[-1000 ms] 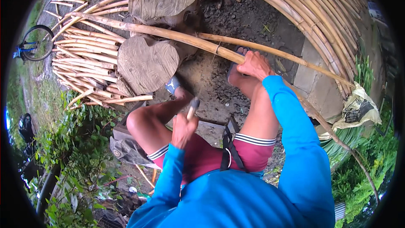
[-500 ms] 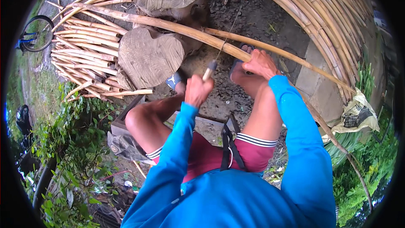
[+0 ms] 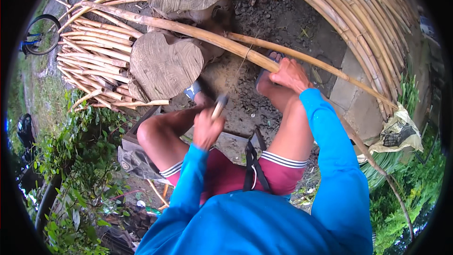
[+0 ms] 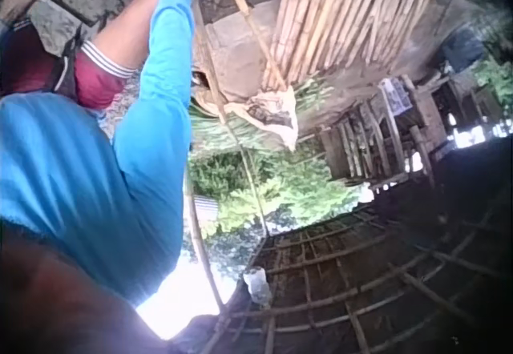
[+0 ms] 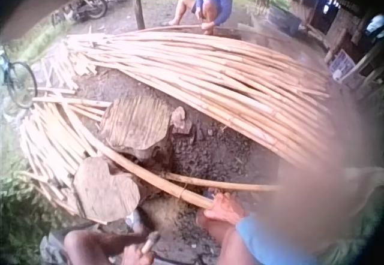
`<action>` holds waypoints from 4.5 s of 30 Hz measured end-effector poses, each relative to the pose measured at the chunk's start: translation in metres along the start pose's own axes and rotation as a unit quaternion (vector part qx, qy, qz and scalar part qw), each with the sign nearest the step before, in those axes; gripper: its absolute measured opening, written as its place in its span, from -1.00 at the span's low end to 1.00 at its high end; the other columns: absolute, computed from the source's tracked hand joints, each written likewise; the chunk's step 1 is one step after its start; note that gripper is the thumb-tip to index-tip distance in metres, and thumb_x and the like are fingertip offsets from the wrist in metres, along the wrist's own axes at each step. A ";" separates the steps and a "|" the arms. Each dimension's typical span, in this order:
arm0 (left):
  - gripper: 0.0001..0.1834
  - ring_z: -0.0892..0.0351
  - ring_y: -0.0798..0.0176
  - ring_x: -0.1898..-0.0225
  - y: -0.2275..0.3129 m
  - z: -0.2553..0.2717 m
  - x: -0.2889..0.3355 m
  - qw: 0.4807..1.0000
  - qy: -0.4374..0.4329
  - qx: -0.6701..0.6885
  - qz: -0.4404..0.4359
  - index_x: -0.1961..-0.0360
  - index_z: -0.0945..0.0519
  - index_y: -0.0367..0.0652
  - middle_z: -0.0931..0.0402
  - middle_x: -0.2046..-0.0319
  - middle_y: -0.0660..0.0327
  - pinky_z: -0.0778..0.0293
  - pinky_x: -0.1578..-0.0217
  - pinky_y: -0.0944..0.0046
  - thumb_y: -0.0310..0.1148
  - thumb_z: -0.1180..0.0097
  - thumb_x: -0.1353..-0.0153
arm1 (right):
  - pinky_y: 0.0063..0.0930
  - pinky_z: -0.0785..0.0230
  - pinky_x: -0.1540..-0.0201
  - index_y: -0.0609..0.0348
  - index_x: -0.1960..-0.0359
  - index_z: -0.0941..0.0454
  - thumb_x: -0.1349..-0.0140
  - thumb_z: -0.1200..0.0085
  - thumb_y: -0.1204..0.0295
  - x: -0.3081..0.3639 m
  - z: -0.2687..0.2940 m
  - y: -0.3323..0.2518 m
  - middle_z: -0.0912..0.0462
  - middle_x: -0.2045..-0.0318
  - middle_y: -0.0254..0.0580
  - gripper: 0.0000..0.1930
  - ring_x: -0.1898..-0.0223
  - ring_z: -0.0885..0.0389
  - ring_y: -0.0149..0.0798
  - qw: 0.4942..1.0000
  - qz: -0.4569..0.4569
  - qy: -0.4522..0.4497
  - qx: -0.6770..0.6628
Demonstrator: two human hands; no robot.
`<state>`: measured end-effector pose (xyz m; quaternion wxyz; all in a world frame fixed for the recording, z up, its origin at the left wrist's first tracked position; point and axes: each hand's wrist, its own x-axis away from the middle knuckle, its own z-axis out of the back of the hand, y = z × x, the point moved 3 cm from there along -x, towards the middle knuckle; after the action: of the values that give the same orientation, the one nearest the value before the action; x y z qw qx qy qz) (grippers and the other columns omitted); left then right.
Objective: The person cuts bamboo poles using a hand saw, moves and repositions the poles by hand, and saws another bamboo pole.
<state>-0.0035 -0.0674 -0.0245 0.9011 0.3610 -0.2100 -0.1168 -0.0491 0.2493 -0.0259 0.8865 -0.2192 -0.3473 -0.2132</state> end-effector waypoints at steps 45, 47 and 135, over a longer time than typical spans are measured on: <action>-0.68 -0.57 -0.36 0.38 0.000 0.001 0.062 0.970 -0.103 0.061 0.214 0.45 -0.57 -0.38 -0.53 0.48 -0.29 -0.46 0.31 -0.15 -0.24 -0.14 -0.04 | -0.22 -0.52 0.48 0.41 0.17 -0.58 0.08 -0.21 0.13 -0.025 -0.006 0.012 -0.68 0.49 0.06 -0.44 0.53 -0.69 -0.09 0.979 0.118 -0.099 -0.132; -0.69 -0.53 -0.34 0.44 0.027 0.039 0.064 0.969 -0.107 0.072 0.212 0.46 -0.52 -0.38 -0.51 0.51 -0.27 -0.42 0.35 -0.14 -0.25 -0.13 -0.05 | -0.12 -0.57 0.33 0.32 -0.02 -0.54 0.07 -0.21 0.10 -0.015 0.000 0.005 -0.72 0.37 0.13 -0.35 0.36 -0.73 0.08 0.996 0.011 -0.070 -0.059; -0.60 -0.55 -0.43 0.38 0.013 0.010 -0.029 0.990 -0.016 0.055 0.130 0.47 -0.60 -0.38 -0.52 0.47 -0.34 -0.48 0.26 -0.19 -0.15 -0.10 -0.12 | 0.00 -0.50 0.03 0.07 0.21 -0.72 0.03 -0.18 0.00 0.006 -0.011 -0.023 -0.71 0.26 0.18 -0.53 0.12 -0.67 0.23 0.999 0.019 0.018 -0.033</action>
<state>-0.0329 -0.0536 -0.0175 0.8841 0.3774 -0.2756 0.0076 -0.0513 0.2235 -0.0234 0.8888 -0.2514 -0.3193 -0.2117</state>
